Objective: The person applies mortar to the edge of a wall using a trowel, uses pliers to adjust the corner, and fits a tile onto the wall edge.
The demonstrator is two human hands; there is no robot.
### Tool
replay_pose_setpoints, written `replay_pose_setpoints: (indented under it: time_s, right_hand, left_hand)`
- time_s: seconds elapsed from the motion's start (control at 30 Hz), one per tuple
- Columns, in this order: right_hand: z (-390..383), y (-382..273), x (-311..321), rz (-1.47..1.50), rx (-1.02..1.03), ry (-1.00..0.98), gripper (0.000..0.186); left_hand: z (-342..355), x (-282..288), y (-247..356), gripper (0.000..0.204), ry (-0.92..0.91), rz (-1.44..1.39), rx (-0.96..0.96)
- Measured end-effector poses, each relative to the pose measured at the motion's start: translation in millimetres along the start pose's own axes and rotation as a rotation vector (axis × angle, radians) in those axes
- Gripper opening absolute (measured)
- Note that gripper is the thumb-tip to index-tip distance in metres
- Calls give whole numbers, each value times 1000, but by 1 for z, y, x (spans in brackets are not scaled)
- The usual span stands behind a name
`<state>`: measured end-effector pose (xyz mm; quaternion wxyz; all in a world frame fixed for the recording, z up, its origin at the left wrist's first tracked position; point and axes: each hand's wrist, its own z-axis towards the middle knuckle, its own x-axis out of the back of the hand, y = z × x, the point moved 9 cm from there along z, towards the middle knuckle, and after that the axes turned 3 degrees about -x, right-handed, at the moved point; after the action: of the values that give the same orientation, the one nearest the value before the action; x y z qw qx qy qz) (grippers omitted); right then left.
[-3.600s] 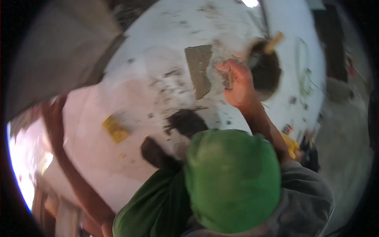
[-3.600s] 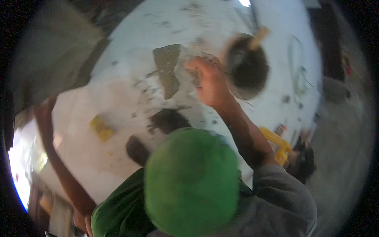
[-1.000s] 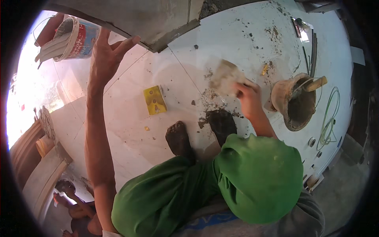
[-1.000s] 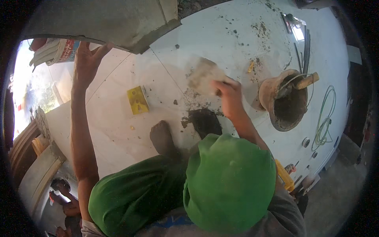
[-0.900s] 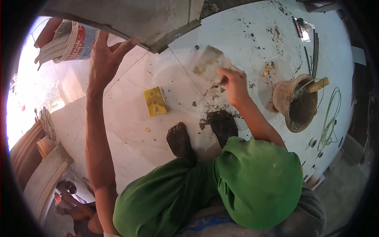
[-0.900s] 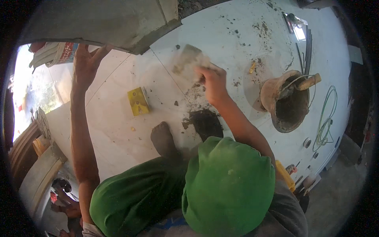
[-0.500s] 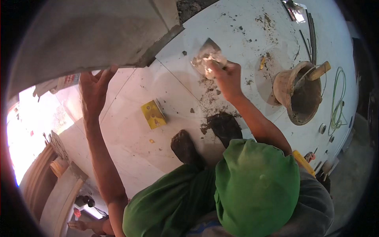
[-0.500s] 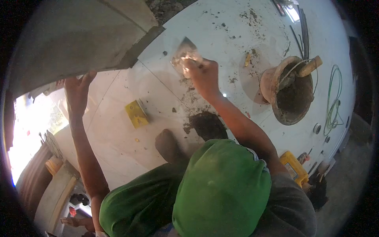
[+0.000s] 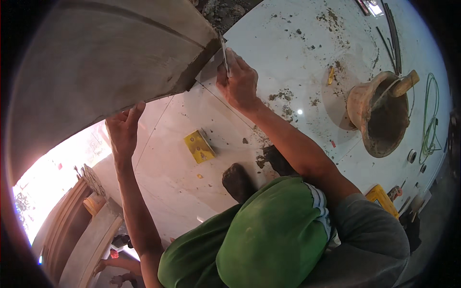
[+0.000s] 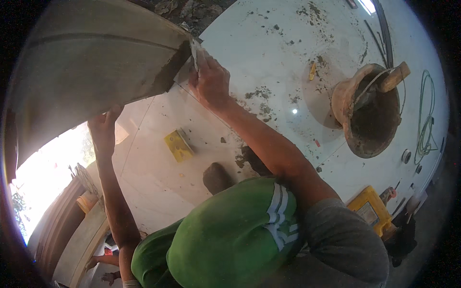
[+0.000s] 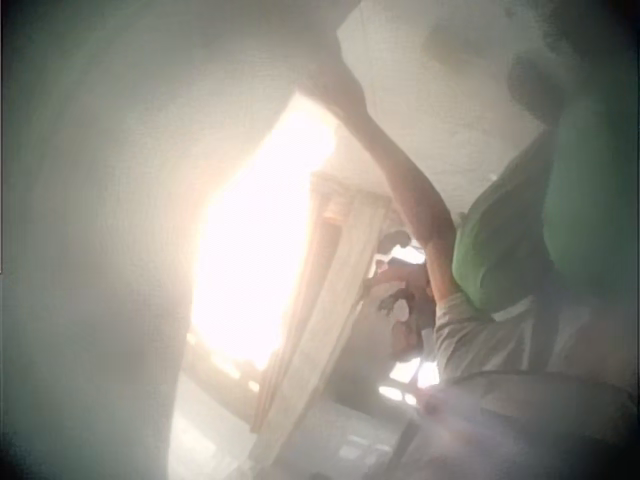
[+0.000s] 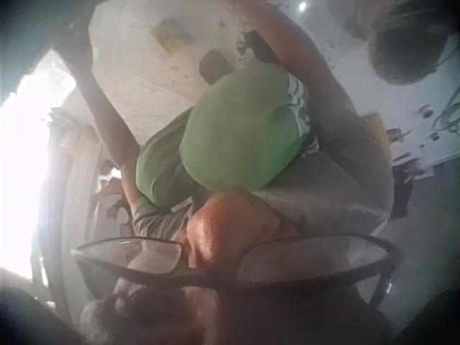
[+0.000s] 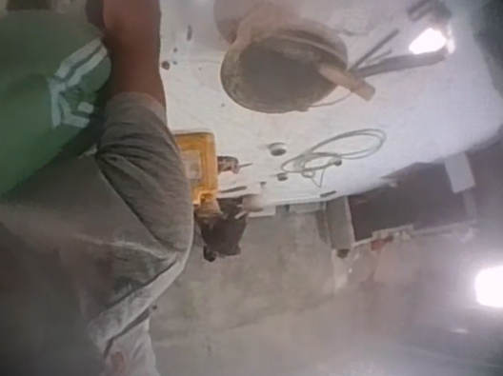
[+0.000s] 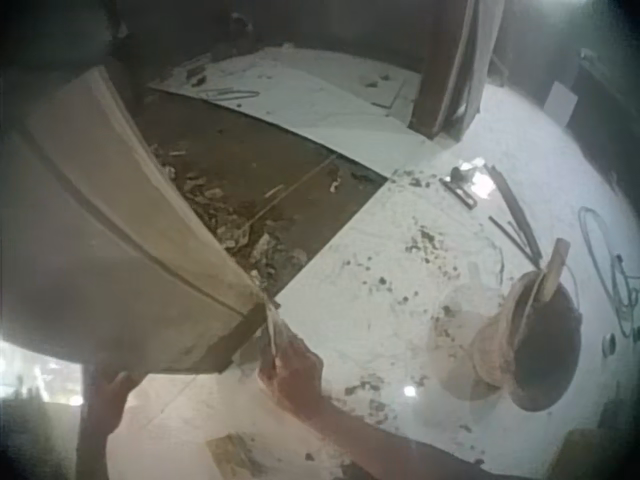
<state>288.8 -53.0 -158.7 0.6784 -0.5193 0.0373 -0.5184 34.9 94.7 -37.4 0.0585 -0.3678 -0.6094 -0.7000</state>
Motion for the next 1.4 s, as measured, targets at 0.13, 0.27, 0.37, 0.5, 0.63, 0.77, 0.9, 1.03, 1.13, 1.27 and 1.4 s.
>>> replay_pose_setpoints:
  time_s: [0.13, 0.27, 0.37, 0.5, 0.63, 0.77, 0.9, 1.03, 1.13, 1.27, 1.4]
  right_hand:
    - [0, -10, -17, -17, -38, -49, 63]
    - [-9, -9, -36, 16, -79, -90, 70]
    - [-32, -16, -45, 56, -131, -254, 74]
    - [-34, -25, -30, 120, -86, -250, 78]
    - [-2, -9, -23, -23, -54, -51, 78]
    - [-18, -4, -46, 15, -169, -136, 80]
    - [-32, -30, -32, 38, -30, -193, 72]
    - [-14, -4, -23, -5, -68, -83, 71]
    - [-23, -11, -44, 25, -102, -146, 73]
    - [-50, -39, -39, 106, -97, -311, 75]
    - [-24, -24, -20, 16, -118, -217, 77]
  left_hand:
    - [-1, 3, -10, 22, -25, 79, 43]
    - [-1, -9, -3, 20, -22, -65, 45]
    - [-3, -6, 1, 23, 17, -57, 33]
    - [-2, 5, -11, 29, -23, 77, 100]
    - [-3, 7, -18, 32, -48, 123, 113]
    - [2, 0, -14, 33, -43, 103, 80]
    - [-4, 5, -15, 34, -19, 17, 56]
    - [-4, 4, -18, 35, -47, 85, 127]
    - [-1, 0, -19, 36, -41, -28, 60]
    - [-2, 2, -12, 34, -47, 55, 68]
    - [-4, 5, -16, 31, -52, 38, 110]
